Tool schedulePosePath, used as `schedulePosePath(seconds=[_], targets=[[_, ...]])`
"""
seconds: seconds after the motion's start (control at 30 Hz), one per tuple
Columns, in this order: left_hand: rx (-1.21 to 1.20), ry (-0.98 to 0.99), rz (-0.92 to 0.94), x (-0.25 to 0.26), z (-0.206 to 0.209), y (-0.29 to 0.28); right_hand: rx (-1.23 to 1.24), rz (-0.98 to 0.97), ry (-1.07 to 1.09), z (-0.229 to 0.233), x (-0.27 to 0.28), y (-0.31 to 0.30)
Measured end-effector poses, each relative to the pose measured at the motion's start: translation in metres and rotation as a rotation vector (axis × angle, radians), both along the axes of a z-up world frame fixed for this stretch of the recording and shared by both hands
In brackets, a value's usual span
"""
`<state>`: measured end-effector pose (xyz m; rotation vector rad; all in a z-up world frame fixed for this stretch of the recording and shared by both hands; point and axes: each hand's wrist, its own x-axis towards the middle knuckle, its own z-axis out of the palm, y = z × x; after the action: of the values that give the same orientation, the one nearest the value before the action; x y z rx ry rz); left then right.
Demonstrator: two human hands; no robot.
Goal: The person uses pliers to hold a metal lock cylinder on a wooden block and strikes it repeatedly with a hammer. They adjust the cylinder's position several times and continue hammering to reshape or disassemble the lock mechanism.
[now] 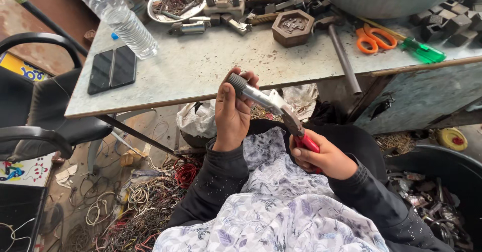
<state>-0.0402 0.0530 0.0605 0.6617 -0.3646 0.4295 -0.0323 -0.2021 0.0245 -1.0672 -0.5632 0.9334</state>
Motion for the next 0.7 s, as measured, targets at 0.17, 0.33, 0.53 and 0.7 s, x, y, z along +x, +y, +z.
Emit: schedulePosePath(seconds=[0.17, 0.33, 0.53, 0.7], targets=[[0.042, -0.007, 0.067, -0.015, 0.01, 0.002, -0.112, -0.107, -0.232, 0.0, -0.011, 0.006], [0.023, 0.024, 0.069, -0.021, 0.015, 0.003, -0.215, -0.326, -0.813, 0.006, -0.021, 0.015], [-0.257, 0.074, -0.088, -0.02, 0.01, 0.004, -0.462, -0.397, -0.953, 0.018, -0.033, 0.027], [-0.418, 0.252, -0.11, -0.018, -0.008, 0.011, -0.468, -0.335, -0.969, 0.017, -0.039, 0.031]])
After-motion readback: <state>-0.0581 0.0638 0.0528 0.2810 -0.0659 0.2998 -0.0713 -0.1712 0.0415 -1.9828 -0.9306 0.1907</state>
